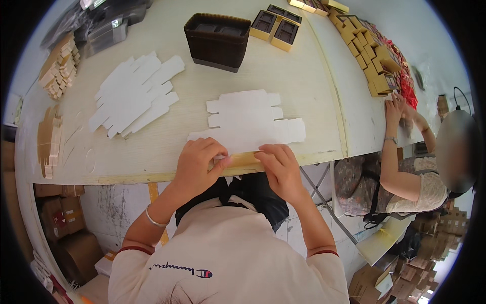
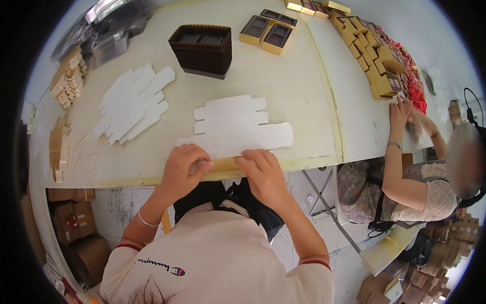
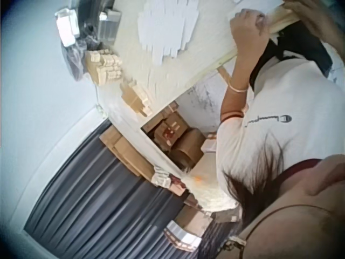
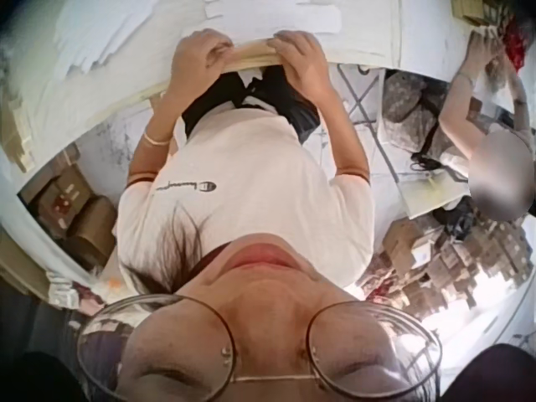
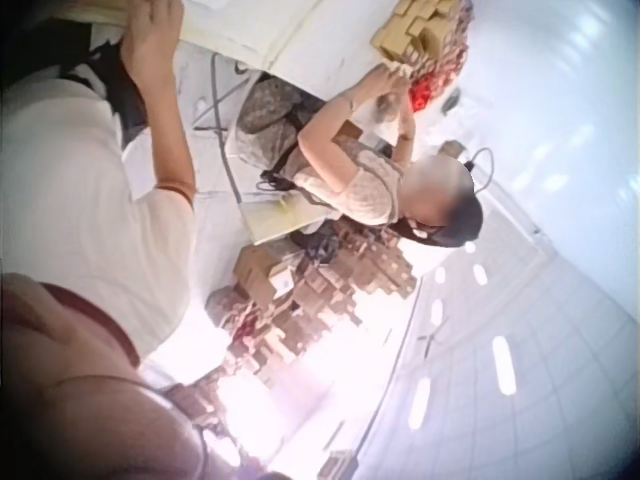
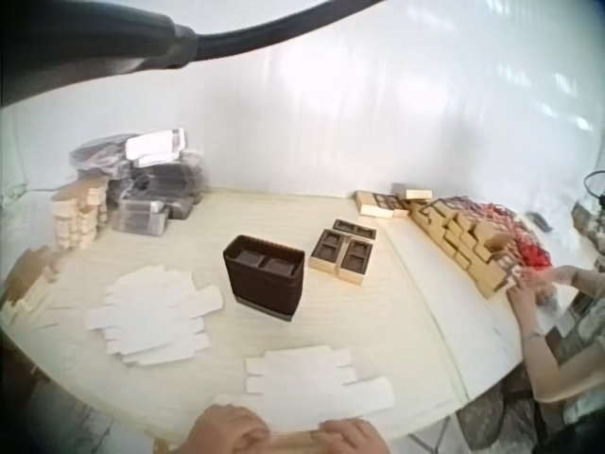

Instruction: The person folds flat cardboard pieces into rectangular boxes and inserts dark plastic trays into them. The person repeatedly picks up a flat piece, folds it into a box shape, and places a tray inside, then sets the completed unit aside.

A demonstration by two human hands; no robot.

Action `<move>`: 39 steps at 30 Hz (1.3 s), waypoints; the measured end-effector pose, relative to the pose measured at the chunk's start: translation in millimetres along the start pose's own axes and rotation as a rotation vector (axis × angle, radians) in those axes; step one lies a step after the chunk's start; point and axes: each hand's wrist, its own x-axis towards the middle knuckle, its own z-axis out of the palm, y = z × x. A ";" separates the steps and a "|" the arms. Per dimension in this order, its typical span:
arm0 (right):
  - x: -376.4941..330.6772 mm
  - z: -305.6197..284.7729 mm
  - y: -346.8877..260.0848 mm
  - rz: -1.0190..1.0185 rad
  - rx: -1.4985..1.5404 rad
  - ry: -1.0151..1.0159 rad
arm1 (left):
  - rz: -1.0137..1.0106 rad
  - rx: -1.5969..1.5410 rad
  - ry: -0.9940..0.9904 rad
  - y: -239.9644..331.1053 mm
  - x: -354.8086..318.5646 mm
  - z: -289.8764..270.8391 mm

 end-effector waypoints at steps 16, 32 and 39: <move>-27.7 16.9 -10.1 -0.168 -0.208 0.078 | 0.347 0.178 -0.028 7.2 -10.1 11.6; 18.2 11.3 -16.8 0.757 0.825 -0.025 | 0.059 0.042 -0.069 21.7 14.3 10.2; -6.0 -15.1 -10.4 0.136 0.241 0.082 | 0.004 0.232 0.023 -4.8 31.9 -0.1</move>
